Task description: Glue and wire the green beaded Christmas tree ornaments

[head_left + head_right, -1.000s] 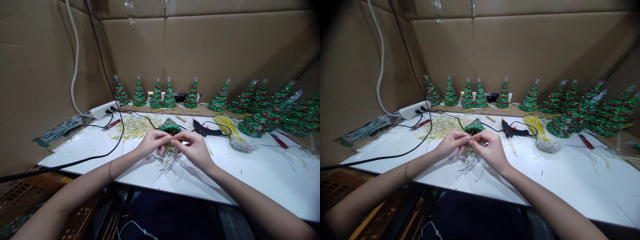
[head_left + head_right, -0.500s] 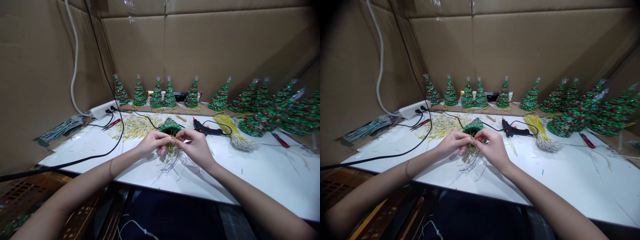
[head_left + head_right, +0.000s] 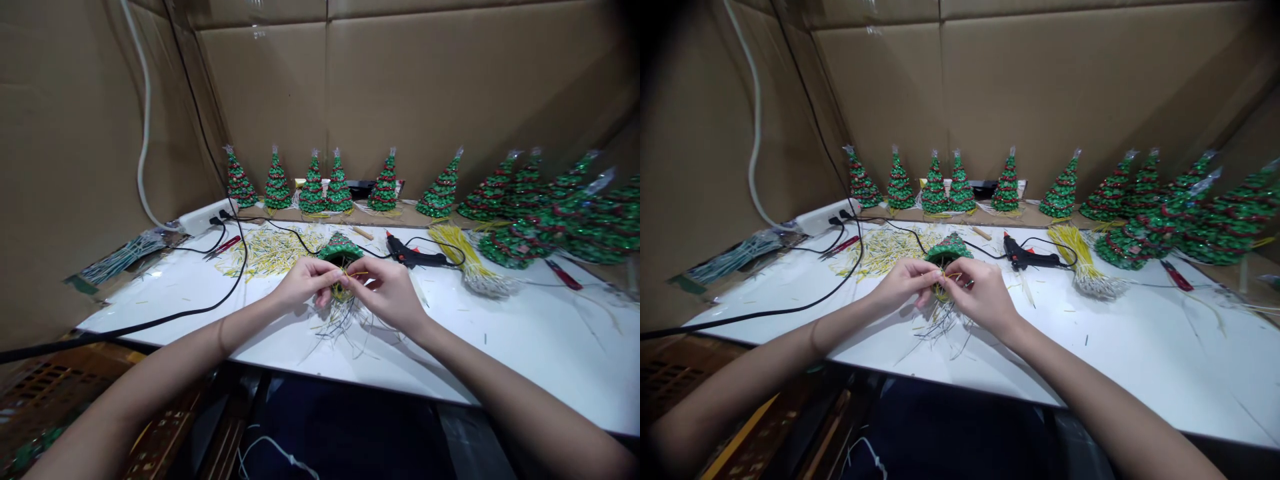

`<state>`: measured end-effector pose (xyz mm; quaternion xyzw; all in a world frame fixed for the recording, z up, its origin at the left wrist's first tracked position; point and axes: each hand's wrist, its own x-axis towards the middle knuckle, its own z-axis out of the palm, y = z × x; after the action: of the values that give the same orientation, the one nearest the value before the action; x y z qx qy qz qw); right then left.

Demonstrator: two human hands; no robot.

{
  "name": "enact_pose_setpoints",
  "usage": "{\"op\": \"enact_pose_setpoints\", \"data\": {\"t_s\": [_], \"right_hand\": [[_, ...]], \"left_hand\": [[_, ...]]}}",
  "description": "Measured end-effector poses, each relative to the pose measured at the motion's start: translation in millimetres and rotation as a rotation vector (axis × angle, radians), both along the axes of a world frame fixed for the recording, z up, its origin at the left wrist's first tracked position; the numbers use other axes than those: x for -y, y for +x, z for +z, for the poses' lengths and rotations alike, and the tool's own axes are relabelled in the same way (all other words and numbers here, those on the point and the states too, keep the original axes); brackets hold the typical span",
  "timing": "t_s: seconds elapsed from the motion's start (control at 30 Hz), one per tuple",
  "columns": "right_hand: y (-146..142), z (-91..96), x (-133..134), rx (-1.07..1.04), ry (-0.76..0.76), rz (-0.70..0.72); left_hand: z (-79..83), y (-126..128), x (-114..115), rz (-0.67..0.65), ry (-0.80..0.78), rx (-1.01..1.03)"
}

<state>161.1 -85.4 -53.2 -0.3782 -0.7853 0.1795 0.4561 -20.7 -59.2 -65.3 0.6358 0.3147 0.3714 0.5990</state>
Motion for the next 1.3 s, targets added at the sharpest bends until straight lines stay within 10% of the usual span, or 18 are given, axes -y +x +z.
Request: {"op": "enact_pose_setpoints", "data": {"t_s": [0.43, 1.3], "right_hand": [[-3.4, -0.8, 3.3, -0.154, -0.157, 0.005], [0.8, -1.3, 5.2, 0.080, 0.230, -0.028]], "left_hand": [[3.5, 2.7, 3.5, 0.098, 0.099, -0.042], [3.7, 0.4, 3.2, -0.040, -0.008, -0.053]]}}
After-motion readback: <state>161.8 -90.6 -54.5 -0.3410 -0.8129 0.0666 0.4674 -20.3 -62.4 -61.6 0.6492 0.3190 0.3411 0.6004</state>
